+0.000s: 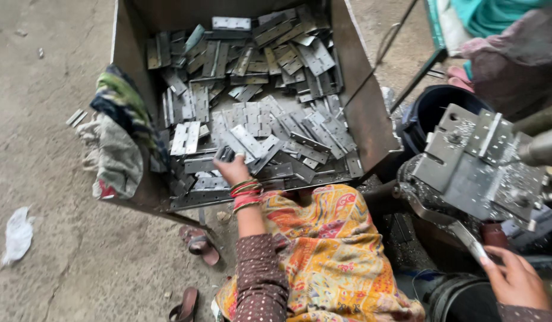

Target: The person picks metal plates from a bin, places them under a drill press, and operates the machine to drill holes. The person then removes the plates and returns them to the bin.

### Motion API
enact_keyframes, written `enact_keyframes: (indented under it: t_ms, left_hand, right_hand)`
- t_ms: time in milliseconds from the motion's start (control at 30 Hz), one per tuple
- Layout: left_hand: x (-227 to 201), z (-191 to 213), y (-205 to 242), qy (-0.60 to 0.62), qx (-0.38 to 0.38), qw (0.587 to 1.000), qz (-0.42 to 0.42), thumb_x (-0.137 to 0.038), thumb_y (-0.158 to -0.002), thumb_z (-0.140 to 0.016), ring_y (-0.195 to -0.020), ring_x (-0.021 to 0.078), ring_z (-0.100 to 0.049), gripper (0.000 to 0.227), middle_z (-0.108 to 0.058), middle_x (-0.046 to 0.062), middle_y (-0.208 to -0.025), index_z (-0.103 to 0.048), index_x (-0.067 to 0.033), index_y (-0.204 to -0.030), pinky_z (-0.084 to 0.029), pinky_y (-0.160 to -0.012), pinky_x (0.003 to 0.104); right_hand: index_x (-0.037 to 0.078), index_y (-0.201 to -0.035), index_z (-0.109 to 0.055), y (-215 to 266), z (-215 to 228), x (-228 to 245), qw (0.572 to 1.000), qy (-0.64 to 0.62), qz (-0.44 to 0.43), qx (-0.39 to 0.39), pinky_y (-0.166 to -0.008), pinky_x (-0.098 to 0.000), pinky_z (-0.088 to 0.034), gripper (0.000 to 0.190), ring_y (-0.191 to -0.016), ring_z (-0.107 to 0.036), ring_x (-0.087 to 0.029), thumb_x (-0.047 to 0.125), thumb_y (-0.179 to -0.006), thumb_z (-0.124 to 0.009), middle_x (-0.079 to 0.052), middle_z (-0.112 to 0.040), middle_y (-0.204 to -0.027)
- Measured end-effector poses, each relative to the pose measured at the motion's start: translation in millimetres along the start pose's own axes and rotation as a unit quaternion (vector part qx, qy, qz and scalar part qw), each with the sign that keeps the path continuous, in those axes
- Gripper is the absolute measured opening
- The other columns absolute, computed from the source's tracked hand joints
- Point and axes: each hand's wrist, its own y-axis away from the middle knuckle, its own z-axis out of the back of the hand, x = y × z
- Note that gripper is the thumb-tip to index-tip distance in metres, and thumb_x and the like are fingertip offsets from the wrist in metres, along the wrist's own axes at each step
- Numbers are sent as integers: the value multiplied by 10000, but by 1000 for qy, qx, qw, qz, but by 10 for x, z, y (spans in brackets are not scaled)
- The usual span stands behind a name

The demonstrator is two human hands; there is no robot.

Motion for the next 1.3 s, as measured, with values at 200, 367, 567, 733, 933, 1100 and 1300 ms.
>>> enact_keyframes:
  t_ms: [200,367,567,733,933,1100,1300]
  left_hand:
    - [-506,112,263,249,166,947,120,160,-853,-684,-921,219,-691,579,-639,157,-1232,-493,-32,-1364,-584,-693,318]
    - [-1199,-189,1055,340,329,860,191,175,-852,-618,-936,228,-710,637,-626,158,-1258,-469,-28,-1437,-626,-763,336]
    - [-1457,-760,2124,320,451,794,253,197,-793,-541,-965,231,-721,697,-640,165,-1185,-466,-44,-1443,-611,-752,313]
    - [-1263,-1096,2715,158,474,827,259,130,-846,-647,-888,200,-692,545,-681,113,-1109,-521,-64,-1339,-578,-676,288]
    - [-1185,-1037,2660,163,484,812,283,87,-842,-636,-875,182,-716,532,-700,86,-1113,-518,-88,-1330,-583,-656,293]
    - [-1126,-1036,2631,116,490,825,257,129,-825,-640,-860,197,-706,580,-695,126,-1116,-512,-87,-1348,-570,-671,293]
    - [-1025,-1029,2970,118,529,805,239,117,-799,-694,-899,192,-700,578,-685,111,-1095,-524,-60,-1323,-600,-754,324]
  right_hand:
    - [144,-1333,-680,122,157,400,999,28,-14,7,-861,-420,-571,400,-999,-758,-293,353,-999,-615,-156,-673,-1284]
    - [174,-1313,-694,196,213,548,1000,18,-2,-14,-852,-418,-566,376,-975,-750,-287,352,-989,-622,-127,-692,-1250]
    - [171,-1260,-703,242,205,613,999,-12,15,-41,-831,-409,-560,338,-951,-752,-263,341,-977,-628,-93,-701,-1231]
    - [188,-1246,-714,305,188,669,998,-10,8,-65,-804,-400,-563,316,-923,-743,-268,341,-984,-630,-74,-707,-1215]
    - [197,-1245,-710,286,174,671,997,-25,14,-73,-779,-396,-566,319,-899,-741,-263,355,-988,-609,-60,-714,-1191]
    - [192,-1255,-709,325,198,707,999,-4,-3,-48,-765,-403,-567,322,-860,-741,-276,342,-993,-597,-62,-706,-1220]
    - [170,-1197,-717,301,184,745,994,-53,32,-93,-785,-395,-564,279,-889,-735,-261,319,-980,-624,-77,-704,-1196]
